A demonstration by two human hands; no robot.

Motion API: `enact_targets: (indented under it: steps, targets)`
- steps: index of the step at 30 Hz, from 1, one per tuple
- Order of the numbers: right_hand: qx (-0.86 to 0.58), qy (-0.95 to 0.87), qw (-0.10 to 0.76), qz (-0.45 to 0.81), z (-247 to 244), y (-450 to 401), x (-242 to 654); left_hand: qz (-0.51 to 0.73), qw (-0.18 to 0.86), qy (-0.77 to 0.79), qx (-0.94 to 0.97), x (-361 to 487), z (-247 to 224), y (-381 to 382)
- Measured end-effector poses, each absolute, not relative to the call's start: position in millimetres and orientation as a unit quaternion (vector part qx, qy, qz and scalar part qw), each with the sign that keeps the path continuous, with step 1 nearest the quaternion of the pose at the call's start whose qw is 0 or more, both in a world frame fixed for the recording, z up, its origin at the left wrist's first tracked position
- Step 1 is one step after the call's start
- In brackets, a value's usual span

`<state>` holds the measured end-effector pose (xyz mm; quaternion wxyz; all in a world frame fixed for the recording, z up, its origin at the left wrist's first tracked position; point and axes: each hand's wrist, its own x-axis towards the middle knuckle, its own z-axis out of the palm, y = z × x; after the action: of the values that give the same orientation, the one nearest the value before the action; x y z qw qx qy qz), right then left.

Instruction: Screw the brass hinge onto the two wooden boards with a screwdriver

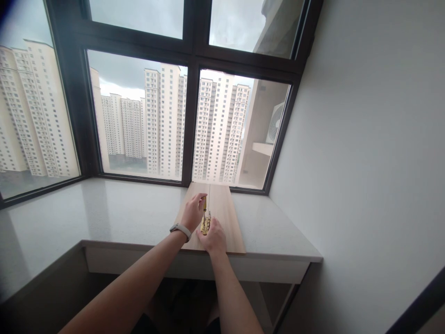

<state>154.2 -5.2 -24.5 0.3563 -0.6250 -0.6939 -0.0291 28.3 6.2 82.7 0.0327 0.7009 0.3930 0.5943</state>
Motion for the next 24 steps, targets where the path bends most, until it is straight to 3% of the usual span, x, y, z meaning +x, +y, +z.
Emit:
enact_targets:
  steps: [24]
  targets:
    - [-0.629, -0.696, 0.346, -0.029, -23.2, -5.1, 154.0, 0.601, 0.048, 0.379, 0.702, 27.3, 79.7, 7.9]
